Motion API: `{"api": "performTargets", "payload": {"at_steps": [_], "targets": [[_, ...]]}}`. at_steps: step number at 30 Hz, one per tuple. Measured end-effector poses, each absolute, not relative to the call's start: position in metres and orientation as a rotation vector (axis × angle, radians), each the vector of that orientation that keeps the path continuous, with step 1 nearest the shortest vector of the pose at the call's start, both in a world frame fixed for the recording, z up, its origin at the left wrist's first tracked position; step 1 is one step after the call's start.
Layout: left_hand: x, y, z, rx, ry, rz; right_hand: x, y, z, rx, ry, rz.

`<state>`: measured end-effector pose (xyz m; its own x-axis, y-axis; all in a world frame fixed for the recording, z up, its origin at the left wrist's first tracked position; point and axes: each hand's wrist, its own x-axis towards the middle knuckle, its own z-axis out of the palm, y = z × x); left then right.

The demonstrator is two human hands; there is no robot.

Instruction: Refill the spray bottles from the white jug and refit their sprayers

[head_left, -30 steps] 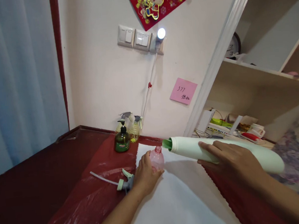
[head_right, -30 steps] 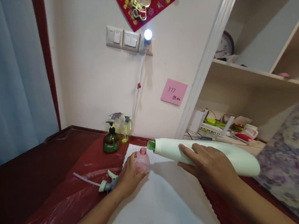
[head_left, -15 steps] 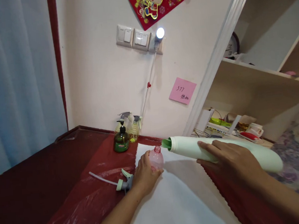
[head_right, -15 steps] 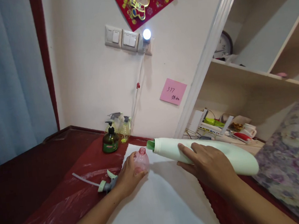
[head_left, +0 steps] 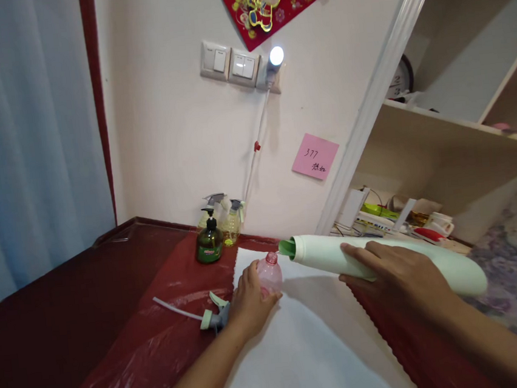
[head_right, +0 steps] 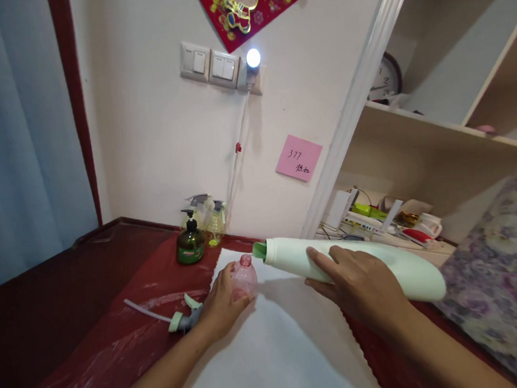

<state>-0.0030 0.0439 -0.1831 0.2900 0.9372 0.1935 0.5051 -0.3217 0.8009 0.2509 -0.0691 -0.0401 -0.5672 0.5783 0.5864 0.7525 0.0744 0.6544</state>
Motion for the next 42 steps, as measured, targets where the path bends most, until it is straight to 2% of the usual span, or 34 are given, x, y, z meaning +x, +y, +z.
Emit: {"api": "performTargets", "payload": {"at_steps": [42], "targets": [[-0.0034,0.0430,-0.1797,1.955,1.302,0.900,0.2516,-0.0699,-0.0410,-1.384,-2.205,-1.471]]}}
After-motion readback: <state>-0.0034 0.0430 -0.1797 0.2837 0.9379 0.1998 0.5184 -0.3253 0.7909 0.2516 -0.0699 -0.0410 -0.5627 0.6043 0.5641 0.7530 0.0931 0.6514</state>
